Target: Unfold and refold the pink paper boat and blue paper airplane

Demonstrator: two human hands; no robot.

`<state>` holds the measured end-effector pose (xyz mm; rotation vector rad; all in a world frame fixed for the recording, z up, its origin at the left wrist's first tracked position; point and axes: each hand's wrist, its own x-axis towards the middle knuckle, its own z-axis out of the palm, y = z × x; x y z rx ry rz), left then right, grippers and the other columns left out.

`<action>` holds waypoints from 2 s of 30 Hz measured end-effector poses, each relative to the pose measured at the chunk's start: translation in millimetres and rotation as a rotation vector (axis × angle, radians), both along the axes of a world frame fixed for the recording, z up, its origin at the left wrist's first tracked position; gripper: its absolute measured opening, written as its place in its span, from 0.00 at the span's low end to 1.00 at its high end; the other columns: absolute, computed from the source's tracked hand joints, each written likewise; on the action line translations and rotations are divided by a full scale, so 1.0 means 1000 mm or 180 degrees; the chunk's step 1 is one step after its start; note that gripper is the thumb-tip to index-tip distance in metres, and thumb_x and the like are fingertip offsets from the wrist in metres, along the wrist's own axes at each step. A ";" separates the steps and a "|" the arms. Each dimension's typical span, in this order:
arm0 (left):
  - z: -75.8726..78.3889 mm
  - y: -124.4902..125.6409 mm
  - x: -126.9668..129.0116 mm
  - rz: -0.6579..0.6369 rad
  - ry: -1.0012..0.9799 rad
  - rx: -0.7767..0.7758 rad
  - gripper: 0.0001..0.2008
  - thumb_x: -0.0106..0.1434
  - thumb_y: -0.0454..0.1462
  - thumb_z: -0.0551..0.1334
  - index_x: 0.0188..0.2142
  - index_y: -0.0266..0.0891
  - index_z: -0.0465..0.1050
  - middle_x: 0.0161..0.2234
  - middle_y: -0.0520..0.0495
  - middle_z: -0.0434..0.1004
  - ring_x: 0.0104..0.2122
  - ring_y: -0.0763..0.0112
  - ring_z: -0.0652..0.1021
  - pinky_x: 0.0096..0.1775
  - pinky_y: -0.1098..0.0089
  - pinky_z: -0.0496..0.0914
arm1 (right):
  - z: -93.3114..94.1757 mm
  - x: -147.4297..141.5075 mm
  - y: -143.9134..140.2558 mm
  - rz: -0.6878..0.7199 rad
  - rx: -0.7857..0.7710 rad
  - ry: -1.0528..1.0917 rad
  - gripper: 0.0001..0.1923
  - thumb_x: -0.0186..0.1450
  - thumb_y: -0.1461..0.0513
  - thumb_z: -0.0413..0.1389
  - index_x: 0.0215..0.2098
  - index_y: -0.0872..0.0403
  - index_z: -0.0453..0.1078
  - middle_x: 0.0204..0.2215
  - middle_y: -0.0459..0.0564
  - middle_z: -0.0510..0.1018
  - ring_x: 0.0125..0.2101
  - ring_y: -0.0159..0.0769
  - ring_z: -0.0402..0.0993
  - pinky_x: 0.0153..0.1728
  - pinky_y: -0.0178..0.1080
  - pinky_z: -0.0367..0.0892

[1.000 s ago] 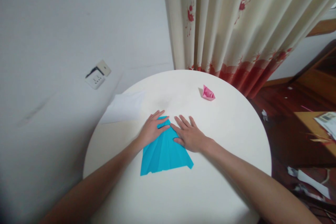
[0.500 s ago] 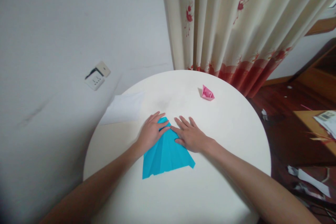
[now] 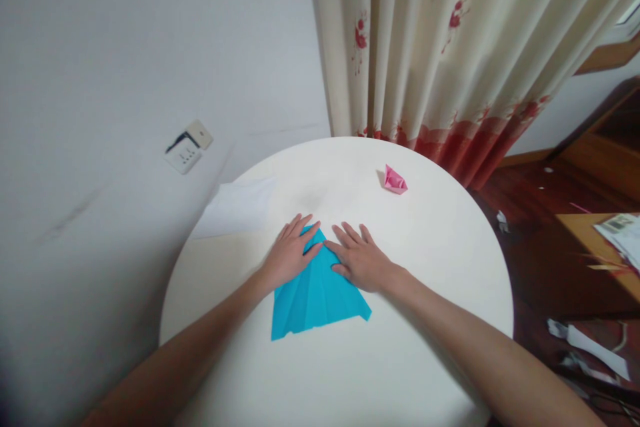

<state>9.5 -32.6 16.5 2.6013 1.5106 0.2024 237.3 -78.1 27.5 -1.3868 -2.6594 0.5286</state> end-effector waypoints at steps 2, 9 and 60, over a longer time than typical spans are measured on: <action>-0.001 0.002 -0.002 -0.0015 -0.0058 -0.0065 0.30 0.70 0.52 0.53 0.67 0.46 0.60 0.70 0.45 0.53 0.70 0.51 0.51 0.67 0.48 0.50 | -0.004 -0.003 0.000 -0.0044 0.0097 0.0004 0.32 0.74 0.47 0.40 0.72 0.48 0.49 0.73 0.56 0.43 0.71 0.54 0.34 0.66 0.66 0.37; -0.001 0.004 -0.006 -0.0043 -0.0146 -0.0183 0.33 0.67 0.56 0.55 0.68 0.48 0.59 0.71 0.46 0.51 0.71 0.50 0.50 0.67 0.47 0.48 | -0.012 -0.013 0.002 -0.0155 0.0319 0.0004 0.32 0.75 0.47 0.39 0.73 0.48 0.48 0.73 0.57 0.43 0.71 0.55 0.35 0.66 0.66 0.37; -0.005 0.007 -0.005 -0.0047 -0.0104 -0.0204 0.33 0.68 0.55 0.56 0.68 0.47 0.57 0.72 0.46 0.49 0.71 0.50 0.49 0.67 0.46 0.48 | -0.006 -0.005 0.001 -0.0023 -0.0036 0.0112 0.38 0.72 0.42 0.43 0.73 0.48 0.45 0.73 0.57 0.38 0.72 0.54 0.31 0.66 0.65 0.32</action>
